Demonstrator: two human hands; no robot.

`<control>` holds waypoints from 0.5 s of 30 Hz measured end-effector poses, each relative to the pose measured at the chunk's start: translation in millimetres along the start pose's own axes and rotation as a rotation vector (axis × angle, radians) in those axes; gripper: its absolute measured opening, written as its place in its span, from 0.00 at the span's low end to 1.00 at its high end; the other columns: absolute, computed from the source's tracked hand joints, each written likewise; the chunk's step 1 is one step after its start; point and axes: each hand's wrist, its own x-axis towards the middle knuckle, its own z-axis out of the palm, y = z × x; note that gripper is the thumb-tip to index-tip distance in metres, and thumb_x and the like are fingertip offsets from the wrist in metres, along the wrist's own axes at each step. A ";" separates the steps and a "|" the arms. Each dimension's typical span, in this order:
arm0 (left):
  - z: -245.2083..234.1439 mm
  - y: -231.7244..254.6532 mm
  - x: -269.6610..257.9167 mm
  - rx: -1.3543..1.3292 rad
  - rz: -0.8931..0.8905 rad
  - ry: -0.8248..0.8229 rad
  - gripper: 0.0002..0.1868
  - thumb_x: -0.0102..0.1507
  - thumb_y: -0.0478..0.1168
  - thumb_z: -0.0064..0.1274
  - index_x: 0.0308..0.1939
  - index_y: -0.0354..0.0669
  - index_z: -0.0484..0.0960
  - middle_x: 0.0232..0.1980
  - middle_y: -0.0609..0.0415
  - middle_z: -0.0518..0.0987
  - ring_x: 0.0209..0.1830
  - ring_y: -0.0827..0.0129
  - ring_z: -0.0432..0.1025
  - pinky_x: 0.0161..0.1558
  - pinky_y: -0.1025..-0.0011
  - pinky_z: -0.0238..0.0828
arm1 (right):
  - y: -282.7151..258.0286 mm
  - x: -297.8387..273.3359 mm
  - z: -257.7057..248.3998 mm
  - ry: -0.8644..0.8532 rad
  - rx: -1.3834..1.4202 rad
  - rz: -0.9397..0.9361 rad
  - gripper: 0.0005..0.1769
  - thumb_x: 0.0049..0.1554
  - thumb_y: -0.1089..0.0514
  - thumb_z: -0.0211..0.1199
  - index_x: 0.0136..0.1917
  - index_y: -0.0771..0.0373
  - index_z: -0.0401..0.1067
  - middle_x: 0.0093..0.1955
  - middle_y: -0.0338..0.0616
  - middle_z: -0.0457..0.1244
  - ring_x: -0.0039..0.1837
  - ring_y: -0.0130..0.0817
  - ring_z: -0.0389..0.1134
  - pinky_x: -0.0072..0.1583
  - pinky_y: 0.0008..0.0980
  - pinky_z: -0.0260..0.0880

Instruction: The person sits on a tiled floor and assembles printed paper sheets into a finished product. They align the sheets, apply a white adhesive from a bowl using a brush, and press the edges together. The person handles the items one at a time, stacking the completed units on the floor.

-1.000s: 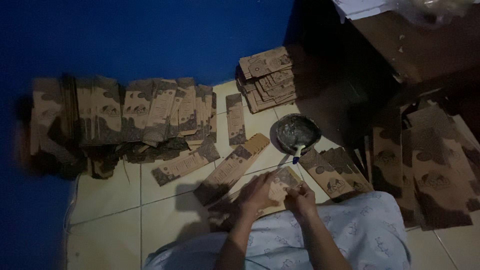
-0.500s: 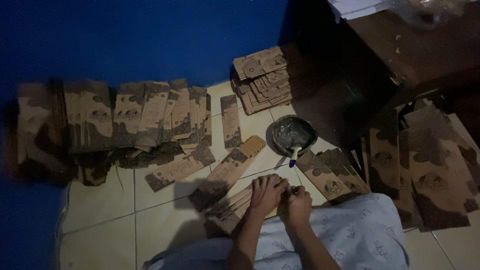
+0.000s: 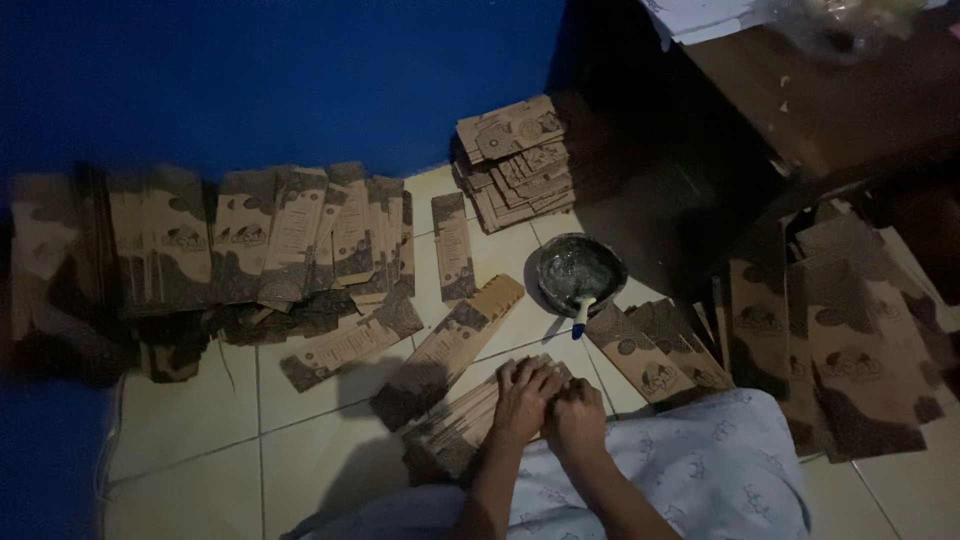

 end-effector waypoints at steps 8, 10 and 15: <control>-58.5 -17.1 1.4 -0.087 -0.285 -0.121 0.31 0.61 0.49 0.61 0.68 0.48 0.74 0.73 0.51 0.68 0.76 0.48 0.55 0.70 0.42 0.49 | -3.2 -0.4 -17.5 0.106 0.205 0.194 0.05 0.50 0.63 0.66 0.36 0.68 0.76 0.42 0.58 0.67 0.46 0.55 0.69 0.50 0.50 0.71; -69.2 -27.0 -6.8 -0.171 -0.484 -0.265 0.48 0.54 0.55 0.67 0.74 0.46 0.66 0.77 0.46 0.60 0.76 0.45 0.49 0.70 0.43 0.46 | -4.7 -0.9 -27.5 0.101 0.325 0.274 0.05 0.51 0.64 0.66 0.36 0.69 0.75 0.39 0.57 0.68 0.42 0.53 0.72 0.46 0.47 0.74; -50.1 -60.0 -22.1 -0.322 -0.563 -0.356 0.54 0.48 0.59 0.72 0.68 0.35 0.66 0.71 0.37 0.65 0.69 0.45 0.60 0.66 0.52 0.60 | -1.0 -1.2 -24.2 0.268 0.480 0.232 0.10 0.42 0.68 0.68 0.40 0.70 0.79 0.42 0.59 0.70 0.42 0.53 0.73 0.46 0.43 0.75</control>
